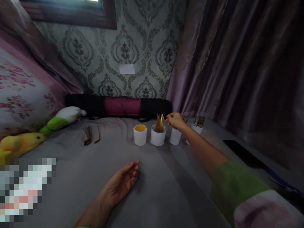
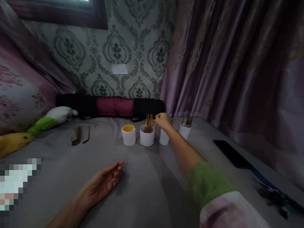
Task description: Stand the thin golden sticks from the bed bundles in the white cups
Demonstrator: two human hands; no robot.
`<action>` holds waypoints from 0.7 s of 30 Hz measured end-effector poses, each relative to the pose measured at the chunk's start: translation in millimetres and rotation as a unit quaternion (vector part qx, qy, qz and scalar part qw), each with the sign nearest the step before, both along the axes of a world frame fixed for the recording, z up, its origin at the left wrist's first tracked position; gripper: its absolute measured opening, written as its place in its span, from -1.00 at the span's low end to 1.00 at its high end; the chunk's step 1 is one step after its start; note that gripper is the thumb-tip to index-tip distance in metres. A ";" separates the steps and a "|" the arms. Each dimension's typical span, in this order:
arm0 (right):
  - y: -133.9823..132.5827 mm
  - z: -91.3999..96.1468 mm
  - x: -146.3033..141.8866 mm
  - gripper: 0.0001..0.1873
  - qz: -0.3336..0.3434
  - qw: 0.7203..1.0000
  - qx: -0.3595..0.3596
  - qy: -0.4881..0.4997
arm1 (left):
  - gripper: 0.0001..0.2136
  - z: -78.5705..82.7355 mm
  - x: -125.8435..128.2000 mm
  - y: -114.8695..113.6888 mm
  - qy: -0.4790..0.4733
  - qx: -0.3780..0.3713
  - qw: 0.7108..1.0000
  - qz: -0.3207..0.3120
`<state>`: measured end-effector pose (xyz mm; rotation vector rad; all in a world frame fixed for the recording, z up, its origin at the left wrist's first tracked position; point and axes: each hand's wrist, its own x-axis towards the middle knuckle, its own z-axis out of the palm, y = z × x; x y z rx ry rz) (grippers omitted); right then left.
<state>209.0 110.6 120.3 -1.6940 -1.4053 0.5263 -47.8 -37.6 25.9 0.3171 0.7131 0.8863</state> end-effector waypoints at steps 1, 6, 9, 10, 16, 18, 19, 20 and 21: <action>-1.7 0.5 0.7 -0.83 -0.001 1.000 0.006 0.000 | -0.87 -0.7 -0.3 0.0 0.000 0.000 1.000 0.000; -13.3 0.2 2.0 -0.82 -0.008 0.999 0.041 0.018 | -0.86 -2.1 -1.1 -1.0 0.000 0.000 1.000 -0.001; -23.0 -2.3 0.0 -0.80 -0.012 0.998 0.044 0.035 | -0.86 -0.8 -0.4 -2.1 0.001 -0.001 1.000 0.000; -26.5 -3.3 -1.1 -0.80 -0.011 0.998 0.044 0.040 | -0.86 -0.3 -0.2 -2.2 0.002 0.000 1.000 0.001; -49.9 -11.8 -13.4 -0.75 0.023 0.995 0.052 0.080 | -0.87 -1.4 -1.3 -1.6 -0.002 0.004 1.000 -0.006; -57.0 -16.6 -18.6 -0.74 0.036 0.994 0.051 0.092 | -0.87 -2.0 -1.9 -1.5 -0.004 0.006 1.000 -0.009; -60.0 -19.4 -21.1 -0.74 0.044 0.993 0.051 0.098 | -0.87 -2.0 -2.0 -1.6 -0.004 0.005 1.000 -0.009; -62.8 -22.3 -23.6 -0.74 0.050 0.992 0.048 0.103 | -0.88 -1.9 -2.0 -1.6 -0.004 0.003 1.000 -0.008; -65.4 -25.2 -26.2 -0.74 0.057 0.991 0.044 0.110 | -0.88 -1.6 -2.0 -1.7 -0.005 0.002 1.000 -0.008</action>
